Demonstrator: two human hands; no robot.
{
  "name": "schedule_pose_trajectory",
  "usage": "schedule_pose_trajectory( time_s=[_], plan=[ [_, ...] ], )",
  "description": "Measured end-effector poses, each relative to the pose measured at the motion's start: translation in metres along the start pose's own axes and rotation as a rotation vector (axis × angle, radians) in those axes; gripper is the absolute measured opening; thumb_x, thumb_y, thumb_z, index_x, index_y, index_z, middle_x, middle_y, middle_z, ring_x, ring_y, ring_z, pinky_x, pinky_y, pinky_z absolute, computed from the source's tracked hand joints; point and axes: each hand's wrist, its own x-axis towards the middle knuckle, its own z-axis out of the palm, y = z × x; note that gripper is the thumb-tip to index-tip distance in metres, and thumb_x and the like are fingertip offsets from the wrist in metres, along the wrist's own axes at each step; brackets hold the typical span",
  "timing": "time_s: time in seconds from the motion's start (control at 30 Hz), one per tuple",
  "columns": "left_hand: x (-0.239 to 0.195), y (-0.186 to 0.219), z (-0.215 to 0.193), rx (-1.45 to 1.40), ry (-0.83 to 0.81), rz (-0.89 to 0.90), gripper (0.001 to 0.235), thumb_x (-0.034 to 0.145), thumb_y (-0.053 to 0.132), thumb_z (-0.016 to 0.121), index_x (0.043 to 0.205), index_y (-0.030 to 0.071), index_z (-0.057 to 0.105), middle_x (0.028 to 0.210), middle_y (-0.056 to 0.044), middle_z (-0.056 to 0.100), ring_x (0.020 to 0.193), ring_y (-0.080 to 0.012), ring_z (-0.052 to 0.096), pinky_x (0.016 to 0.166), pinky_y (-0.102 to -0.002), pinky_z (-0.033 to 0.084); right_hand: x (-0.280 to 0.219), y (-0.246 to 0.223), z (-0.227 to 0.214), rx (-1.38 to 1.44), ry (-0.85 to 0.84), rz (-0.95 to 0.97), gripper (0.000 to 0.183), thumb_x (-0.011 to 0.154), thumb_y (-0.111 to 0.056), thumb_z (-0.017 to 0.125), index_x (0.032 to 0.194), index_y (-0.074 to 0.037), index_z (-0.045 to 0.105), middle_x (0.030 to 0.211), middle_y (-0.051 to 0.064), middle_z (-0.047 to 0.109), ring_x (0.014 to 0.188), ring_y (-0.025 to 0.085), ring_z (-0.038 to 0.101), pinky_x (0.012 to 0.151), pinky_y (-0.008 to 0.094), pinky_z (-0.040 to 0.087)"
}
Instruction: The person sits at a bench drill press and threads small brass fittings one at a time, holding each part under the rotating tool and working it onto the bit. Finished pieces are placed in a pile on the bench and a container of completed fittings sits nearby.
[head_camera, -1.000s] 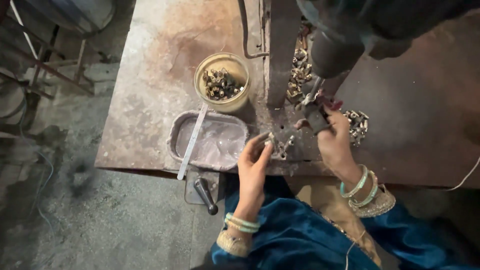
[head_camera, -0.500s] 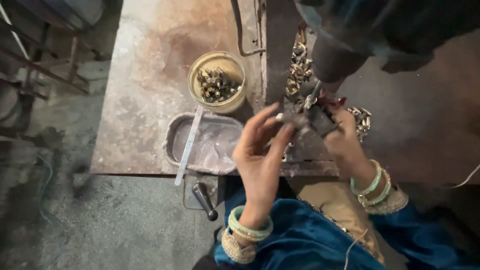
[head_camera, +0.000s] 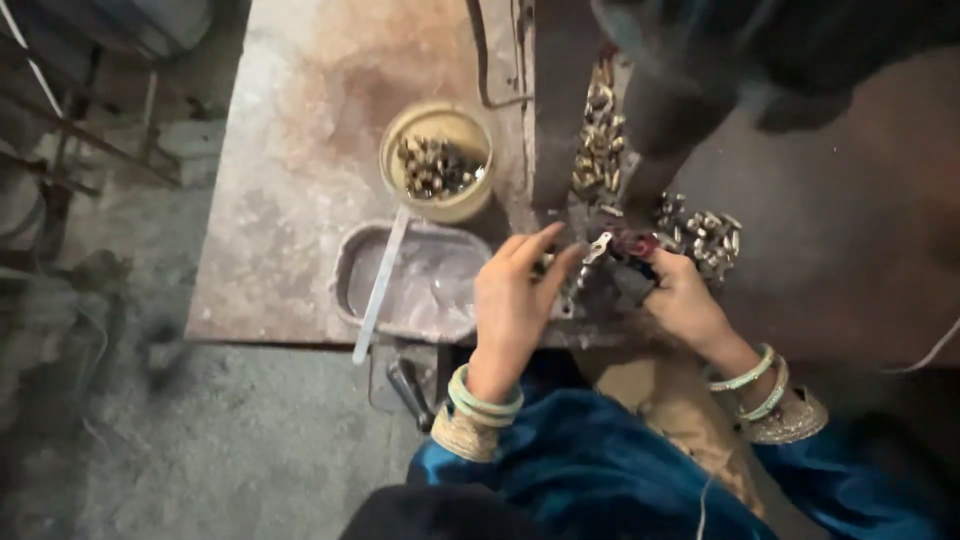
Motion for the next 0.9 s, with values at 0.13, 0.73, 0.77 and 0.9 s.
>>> schedule_pose_trajectory(
  time_s=[0.13,0.73,0.77,0.9],
  plan=[
    [-0.01,-0.035,0.015,-0.235,-0.196,0.117,0.023,0.092,0.017,0.081,0.113,0.009,0.08,0.094,-0.017,0.077,0.085,-0.0324,0.074,0.074,-0.034,0.056,-0.008,-0.016,-0.013,-0.404,-0.16,-0.02,0.051,0.073,0.006,0.06,0.123,-0.003,0.068,0.098,0.016,0.078,0.092,0.019,0.075,0.079,0.03,0.056],
    [-0.001,0.048,0.016,-0.441,0.306,0.126,0.018,0.094,0.002,0.072,0.111,0.001,0.071,0.107,-0.015,0.073,0.092,-0.0272,0.075,0.078,-0.033,0.059,0.015,-0.033,0.02,0.444,0.069,-0.068,0.045,0.093,0.01,0.046,0.136,0.004,0.057,0.128,0.011,0.068,0.117,0.02,0.066,0.102,0.033,0.056],
    [0.003,0.052,0.016,-0.445,0.297,0.131,0.018,0.094,0.002,0.072,0.111,0.001,0.071,0.107,-0.015,0.073,0.092,-0.0272,0.075,0.078,-0.033,0.059,0.017,-0.037,0.022,0.444,0.08,-0.068,0.045,0.093,0.01,0.046,0.136,0.004,0.057,0.128,0.011,0.068,0.117,0.02,0.066,0.102,0.033,0.056],
    [0.014,0.059,0.017,-0.682,0.285,-0.021,0.029,0.095,0.002,0.073,0.123,0.002,0.065,0.109,-0.01,0.076,0.099,-0.0164,0.077,0.084,-0.028,0.062,0.024,-0.031,0.032,0.389,0.292,-0.175,0.035,0.096,0.008,0.05,0.128,0.003,0.064,0.118,0.005,0.07,0.105,0.012,0.067,0.091,0.027,0.056]
  ],
)
